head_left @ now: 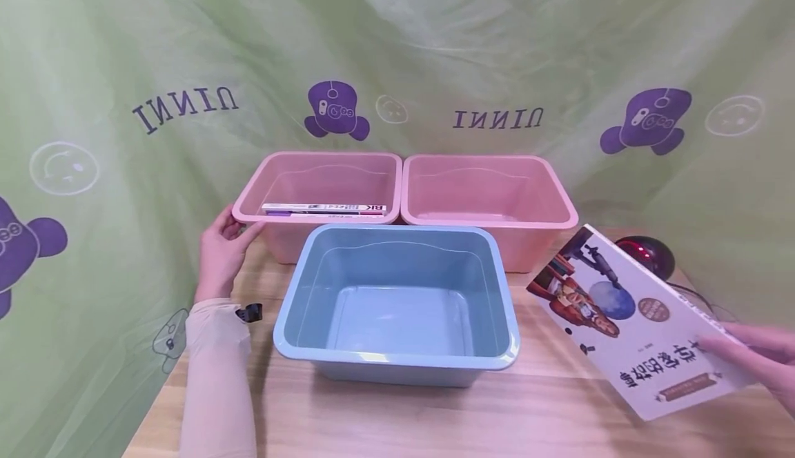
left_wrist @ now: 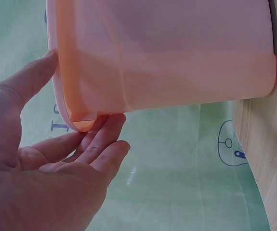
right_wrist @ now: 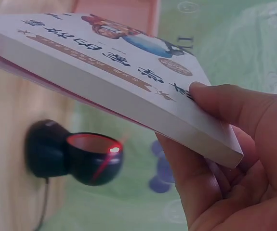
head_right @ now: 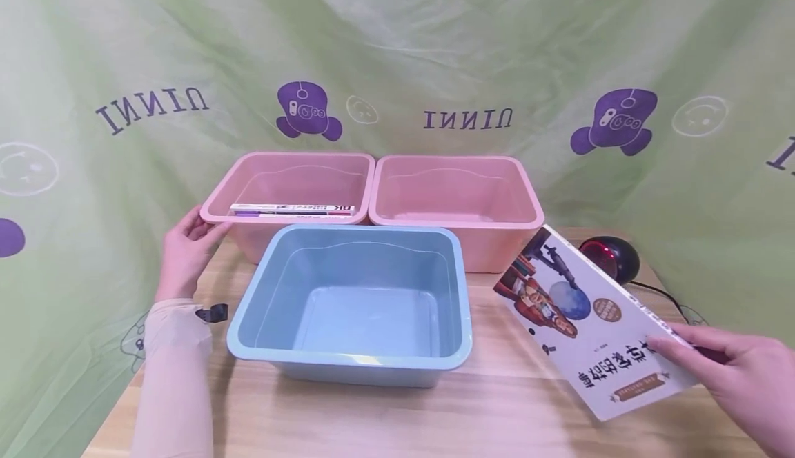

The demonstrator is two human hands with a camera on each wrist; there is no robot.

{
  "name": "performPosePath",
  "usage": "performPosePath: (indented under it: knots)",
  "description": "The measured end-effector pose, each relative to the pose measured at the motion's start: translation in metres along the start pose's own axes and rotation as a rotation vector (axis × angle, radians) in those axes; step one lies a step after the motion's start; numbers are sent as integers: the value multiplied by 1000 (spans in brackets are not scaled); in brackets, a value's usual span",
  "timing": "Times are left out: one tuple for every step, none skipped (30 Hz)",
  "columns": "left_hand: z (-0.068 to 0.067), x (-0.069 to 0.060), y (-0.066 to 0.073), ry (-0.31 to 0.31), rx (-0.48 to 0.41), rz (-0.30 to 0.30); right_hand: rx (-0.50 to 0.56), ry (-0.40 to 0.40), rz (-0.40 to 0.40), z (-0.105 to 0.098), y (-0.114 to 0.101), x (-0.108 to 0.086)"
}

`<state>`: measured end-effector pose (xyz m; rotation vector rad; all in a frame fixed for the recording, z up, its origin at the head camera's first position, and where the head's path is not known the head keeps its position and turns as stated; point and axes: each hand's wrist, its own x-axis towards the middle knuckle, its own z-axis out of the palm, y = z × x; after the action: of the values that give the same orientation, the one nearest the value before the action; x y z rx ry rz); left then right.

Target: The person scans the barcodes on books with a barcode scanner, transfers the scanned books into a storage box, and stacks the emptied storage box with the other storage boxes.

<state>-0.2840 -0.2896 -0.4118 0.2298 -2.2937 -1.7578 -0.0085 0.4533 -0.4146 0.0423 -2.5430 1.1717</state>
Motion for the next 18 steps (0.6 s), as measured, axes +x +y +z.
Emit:
performPosePath:
  knots:
    - [-1,-1,-1,3,9,1,14,-21,24,2,-5,0]
    - [-2,-1,-2,5,13,2,28,-41,130,3,-8,1]
    - [-2,-1,-2,7,17,3,44,-62,200,3,-9,1]
    - [-2,-2,-3,6,21,4,42,-63,199,5,-9,1]
    - [-2,-2,-4,5,23,5,33,-64,209,5,-8,1]
    - [-2,-3,-4,4,26,5,28,-63,216,6,-7,0]
    - [-3,-3,-5,4,27,3,27,-62,217,6,-5,0]
    - [-3,-3,-6,5,23,1,21,-59,219,6,-3,-1]
    - [-3,-3,-6,5,22,1,22,-56,219,5,-1,-1]
    - [-2,-3,-6,6,20,1,16,-51,221,5,1,-2]
    - [-2,-2,-6,7,17,2,18,-52,227,5,3,-2]
    - [-2,-2,-6,8,15,2,22,-51,233,4,5,-2]
    - [-2,-1,-6,9,11,4,25,-53,241,3,7,-1]
    - [-2,-1,-6,11,7,6,28,-56,250,3,7,-2]
    - [-2,0,-5,12,5,7,32,-61,258,2,8,-2]
    - [-2,0,-5,13,-1,8,39,-66,273,2,8,-2]
    - [-2,1,-5,15,-4,9,45,-72,285,1,8,-2]
    - [-1,1,-5,15,-6,10,49,-77,302,1,8,-2]
